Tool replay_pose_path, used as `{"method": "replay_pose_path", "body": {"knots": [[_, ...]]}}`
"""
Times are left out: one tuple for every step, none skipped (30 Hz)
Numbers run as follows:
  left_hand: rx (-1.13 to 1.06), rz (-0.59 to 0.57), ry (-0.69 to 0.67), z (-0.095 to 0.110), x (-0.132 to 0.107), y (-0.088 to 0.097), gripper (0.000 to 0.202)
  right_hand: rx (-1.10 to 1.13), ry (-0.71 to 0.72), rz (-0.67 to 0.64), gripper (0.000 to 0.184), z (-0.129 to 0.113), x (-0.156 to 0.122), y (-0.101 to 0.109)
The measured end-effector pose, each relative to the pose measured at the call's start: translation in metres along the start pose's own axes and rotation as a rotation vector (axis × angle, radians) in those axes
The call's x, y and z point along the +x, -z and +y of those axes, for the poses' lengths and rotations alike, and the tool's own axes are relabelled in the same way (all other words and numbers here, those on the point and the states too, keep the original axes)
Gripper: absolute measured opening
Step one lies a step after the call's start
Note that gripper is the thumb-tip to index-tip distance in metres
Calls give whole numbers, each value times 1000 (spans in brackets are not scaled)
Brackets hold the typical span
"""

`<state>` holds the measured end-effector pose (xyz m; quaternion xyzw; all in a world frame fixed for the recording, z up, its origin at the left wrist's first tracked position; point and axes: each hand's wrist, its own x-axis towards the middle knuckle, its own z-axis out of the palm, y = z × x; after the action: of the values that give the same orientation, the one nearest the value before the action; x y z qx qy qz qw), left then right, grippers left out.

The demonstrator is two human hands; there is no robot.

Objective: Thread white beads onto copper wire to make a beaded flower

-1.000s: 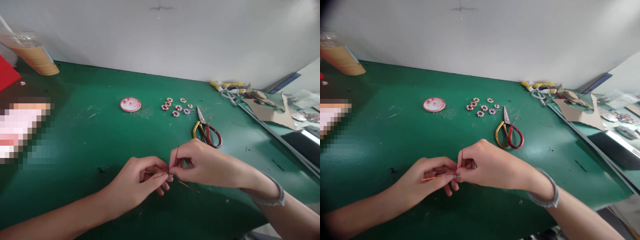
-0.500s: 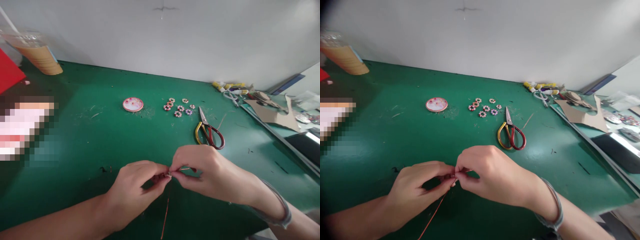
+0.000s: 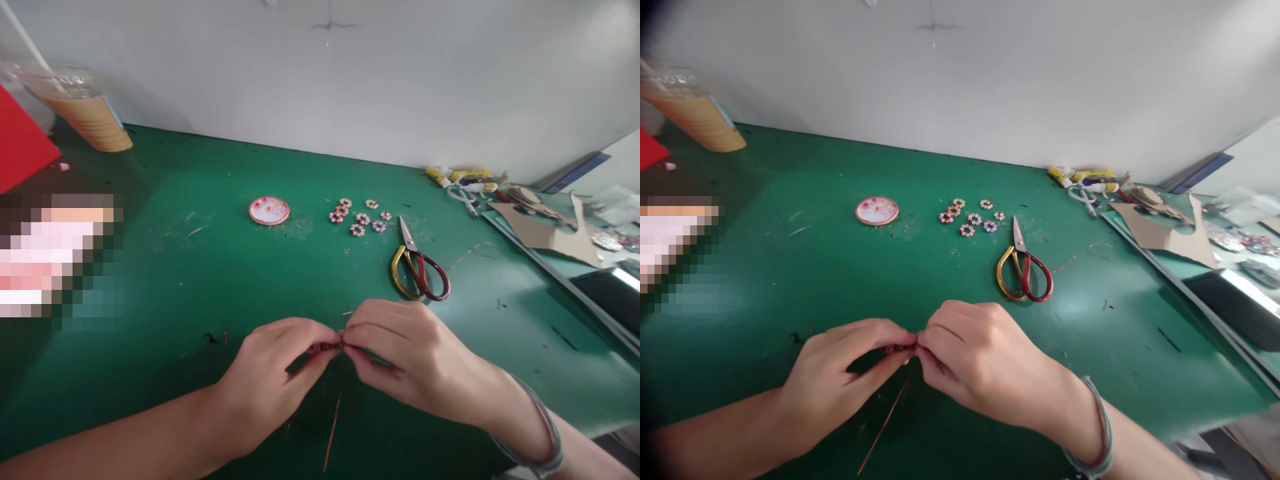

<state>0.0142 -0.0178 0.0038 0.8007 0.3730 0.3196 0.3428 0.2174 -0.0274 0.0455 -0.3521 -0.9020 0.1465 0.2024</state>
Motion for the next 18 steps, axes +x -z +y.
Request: {"method": "replay_pose_path", "body": {"knots": [[-5,0,1,1,0,0,17,-12,17,-2,20,-1,0,0],[-10,0,2,1,0,1,17,-20,35,0,21,-1,1,0],[-16,1,-3,2,0,1,18,-19,53,4,22,-1,1,0],[-21,1,-15,2,0,1,19,-11,64,8,22,-1,2,0],[-23,0,-28,2,-1,1,20,2,68,12,22,0,2,-1],[-22,0,-41,2,-1,0,20,19,63,17,22,0,1,-2],[-20,2,-54,2,-2,0,21,38,49,22,21,0,1,-3],[-17,6,-67,1,-3,0,21,57,31,30,21,1,1,-4],[-15,10,-79,1,-4,0,21,77,10,39,20,1,0,-6],[-12,16,-90,0,-4,0,21,97,-9,55,20,1,0,-7],[-10,25,-98,0,-4,0,21,115,-25,72,20,1,0,-9],[-8,27,-101,0,-4,0,20,129,-38,87,19,1,-1,-10],[-6,27,-97,1,-4,0,20,141,-49,98,19,1,0,-11],[-3,22,-86,1,-4,0,20,147,-57,106,19,1,0,-12],[-1,13,-70,2,-3,0,20,150,-64,110,19,1,0,-13],[-1,5,-47,2,-2,0,20,151,-69,114,19,0,1,-13],[-5,-2,-19,2,-2,0,19,151,-73,115,18,0,1,-14],[-9,-6,4,2,-1,0,18,149,-73,116,18,0,1,-13]]}}
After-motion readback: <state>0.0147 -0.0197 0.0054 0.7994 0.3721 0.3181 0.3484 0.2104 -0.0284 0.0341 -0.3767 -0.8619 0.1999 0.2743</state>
